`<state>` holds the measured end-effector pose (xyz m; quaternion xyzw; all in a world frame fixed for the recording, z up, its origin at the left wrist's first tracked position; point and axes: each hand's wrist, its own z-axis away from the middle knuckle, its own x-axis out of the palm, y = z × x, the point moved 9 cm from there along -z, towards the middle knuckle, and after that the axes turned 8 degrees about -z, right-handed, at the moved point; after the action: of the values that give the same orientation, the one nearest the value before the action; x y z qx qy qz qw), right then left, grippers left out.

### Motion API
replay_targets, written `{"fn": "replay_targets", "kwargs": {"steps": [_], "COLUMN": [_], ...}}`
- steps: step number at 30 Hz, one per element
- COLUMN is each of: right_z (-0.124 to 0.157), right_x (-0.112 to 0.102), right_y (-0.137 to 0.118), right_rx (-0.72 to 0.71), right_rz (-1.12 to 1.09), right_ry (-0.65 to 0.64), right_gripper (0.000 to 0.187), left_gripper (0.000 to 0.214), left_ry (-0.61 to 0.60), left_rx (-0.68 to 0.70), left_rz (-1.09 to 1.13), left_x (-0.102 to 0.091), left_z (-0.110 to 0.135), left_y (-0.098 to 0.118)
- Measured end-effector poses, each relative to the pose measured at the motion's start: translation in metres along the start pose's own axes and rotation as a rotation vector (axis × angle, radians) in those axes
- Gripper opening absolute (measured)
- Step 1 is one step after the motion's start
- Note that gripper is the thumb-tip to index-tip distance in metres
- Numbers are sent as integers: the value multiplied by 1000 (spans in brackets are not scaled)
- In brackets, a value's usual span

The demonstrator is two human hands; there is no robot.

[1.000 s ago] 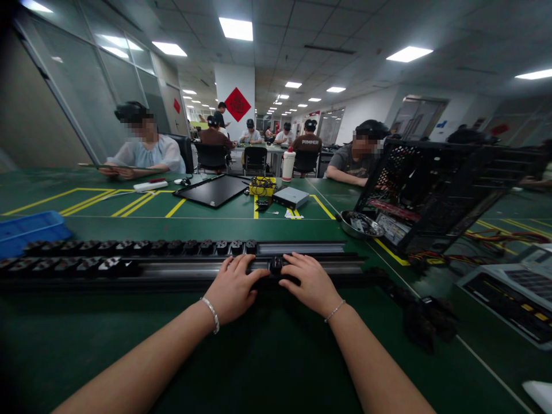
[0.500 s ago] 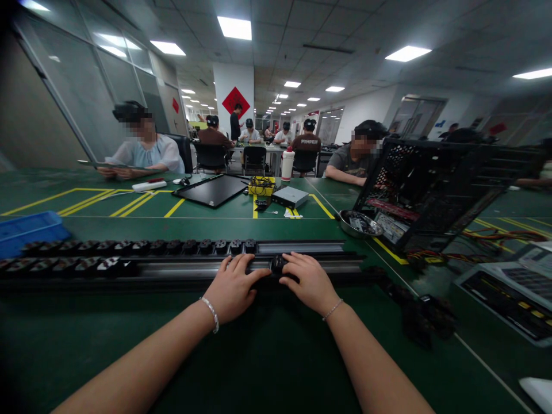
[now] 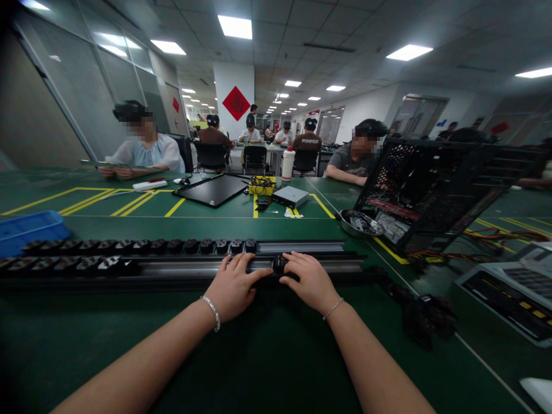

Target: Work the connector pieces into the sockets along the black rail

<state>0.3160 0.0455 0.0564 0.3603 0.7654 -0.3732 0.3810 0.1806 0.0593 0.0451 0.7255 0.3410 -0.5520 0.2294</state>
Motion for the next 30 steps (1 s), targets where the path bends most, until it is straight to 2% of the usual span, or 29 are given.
{"fn": "replay_targets", "kwargs": {"steps": [8,18,30], "right_z": [0,2,2], "right_x": [2,-5,-3], "right_y": [2,-8,0], "right_rx": [14,-33,10], "right_rz": [3,-1,1], "right_ry": [-20,28,47], "right_gripper": [9,12,19], "left_gripper": [57,46,49], "left_ry": [32,61,61], "left_rx": [9,106,83], "left_rz": [-27,-28,29], "left_x": [-1,3,2], "left_z": [1,0,-1], "left_y": [1,23,21]}}
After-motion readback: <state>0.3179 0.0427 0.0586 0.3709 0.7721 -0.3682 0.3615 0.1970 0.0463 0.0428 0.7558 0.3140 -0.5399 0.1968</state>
